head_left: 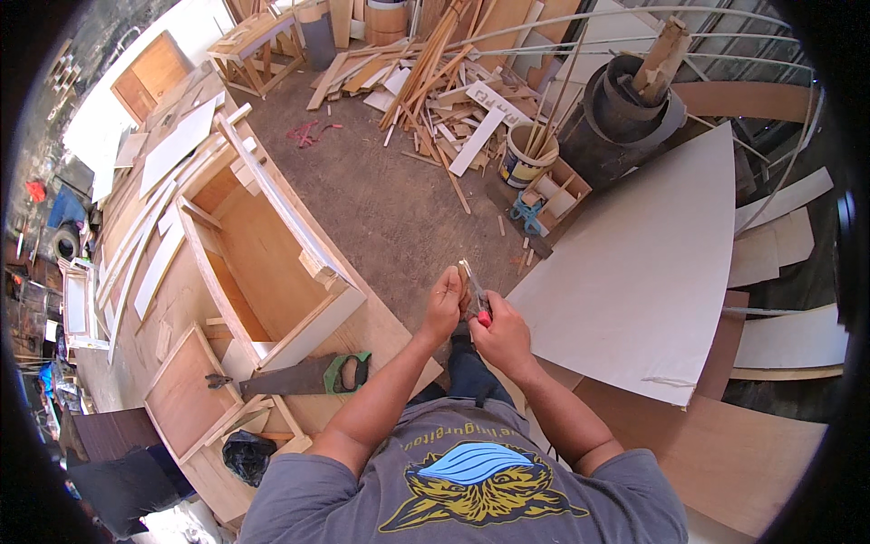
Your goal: The person selects wooden pieces from a pile on the floor, marks them with a pencil, cuts a piece using a hand saw, and fits the pieces together to construct a rectangular frame or drawer-like structure on a workbench.
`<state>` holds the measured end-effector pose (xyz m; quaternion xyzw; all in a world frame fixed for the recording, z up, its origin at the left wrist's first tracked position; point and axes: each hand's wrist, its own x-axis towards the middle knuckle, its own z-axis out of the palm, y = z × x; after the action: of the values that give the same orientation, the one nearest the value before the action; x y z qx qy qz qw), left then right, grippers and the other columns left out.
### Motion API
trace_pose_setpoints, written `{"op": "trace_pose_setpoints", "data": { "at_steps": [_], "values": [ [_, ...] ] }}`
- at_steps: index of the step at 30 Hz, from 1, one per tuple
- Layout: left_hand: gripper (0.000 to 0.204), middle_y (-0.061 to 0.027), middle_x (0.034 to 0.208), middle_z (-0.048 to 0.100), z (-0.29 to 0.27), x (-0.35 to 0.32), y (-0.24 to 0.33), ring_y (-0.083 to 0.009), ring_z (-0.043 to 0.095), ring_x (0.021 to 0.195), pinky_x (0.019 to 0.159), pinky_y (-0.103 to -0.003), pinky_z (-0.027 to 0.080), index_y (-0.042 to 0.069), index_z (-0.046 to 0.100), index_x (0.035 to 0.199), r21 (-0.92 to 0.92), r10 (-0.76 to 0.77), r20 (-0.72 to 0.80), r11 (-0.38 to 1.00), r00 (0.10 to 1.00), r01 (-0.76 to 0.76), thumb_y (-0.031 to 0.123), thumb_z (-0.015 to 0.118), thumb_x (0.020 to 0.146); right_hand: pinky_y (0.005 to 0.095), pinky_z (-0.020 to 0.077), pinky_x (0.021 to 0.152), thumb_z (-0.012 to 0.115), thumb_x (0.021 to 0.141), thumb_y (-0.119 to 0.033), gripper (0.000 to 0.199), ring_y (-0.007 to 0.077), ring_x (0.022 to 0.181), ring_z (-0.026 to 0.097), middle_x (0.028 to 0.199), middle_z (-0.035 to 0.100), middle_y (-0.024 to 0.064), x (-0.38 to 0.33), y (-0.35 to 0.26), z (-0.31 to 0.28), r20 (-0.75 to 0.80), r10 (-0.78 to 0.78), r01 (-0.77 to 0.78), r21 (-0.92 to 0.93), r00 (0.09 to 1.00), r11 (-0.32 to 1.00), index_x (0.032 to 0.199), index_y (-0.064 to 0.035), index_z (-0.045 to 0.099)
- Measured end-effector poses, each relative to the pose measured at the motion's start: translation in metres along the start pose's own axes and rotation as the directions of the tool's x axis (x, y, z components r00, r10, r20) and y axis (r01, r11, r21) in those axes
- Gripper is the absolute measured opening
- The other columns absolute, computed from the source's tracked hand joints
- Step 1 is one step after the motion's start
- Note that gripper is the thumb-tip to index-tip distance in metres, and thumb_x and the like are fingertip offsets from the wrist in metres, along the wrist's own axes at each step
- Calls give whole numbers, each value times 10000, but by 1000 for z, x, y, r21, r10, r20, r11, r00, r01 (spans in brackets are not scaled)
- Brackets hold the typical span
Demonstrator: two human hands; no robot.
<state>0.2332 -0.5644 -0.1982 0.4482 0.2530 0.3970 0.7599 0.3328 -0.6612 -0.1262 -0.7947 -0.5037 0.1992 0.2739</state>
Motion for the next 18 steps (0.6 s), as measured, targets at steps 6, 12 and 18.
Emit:
{"op": "trace_pose_setpoints", "data": {
  "at_steps": [6, 12, 18],
  "values": [
    [418, 50, 666, 418, -1, -5, 5, -55, 398, 546, 469, -211, 316, 155, 461, 877, -3, -84, -51, 996, 995, 84, 503, 364, 1086, 503, 528, 771, 671, 845, -264, 405, 447, 944, 658, 1018, 674, 230, 7, 2, -3, 145, 107, -113, 32, 984, 993, 1166, -32, 590],
    [663, 15, 591, 421, -17, -3, 25, -91, 398, 451, 390, -245, 317, 129, 467, 790, -74, -385, 29, 919, 922, 386, 693, 213, 1028, 377, 525, 810, 740, 871, -201, 388, 276, 920, 677, 984, 675, 140, 23, 33, 0, -29, -17, 28, 443, 999, 896, 1179, -17, 592],
    [670, 20, 555, 378, -13, -10, 42, -99, 349, 403, 362, -266, 297, 139, 441, 753, 15, -533, 157, 843, 831, 538, 716, 223, 1015, 287, 498, 788, 687, 948, -108, 195, 102, 888, 604, 932, 633, 25, 58, 7, -4, 95, -128, 22, 717, 987, 697, 1109, -25, 615]
  ]
}}
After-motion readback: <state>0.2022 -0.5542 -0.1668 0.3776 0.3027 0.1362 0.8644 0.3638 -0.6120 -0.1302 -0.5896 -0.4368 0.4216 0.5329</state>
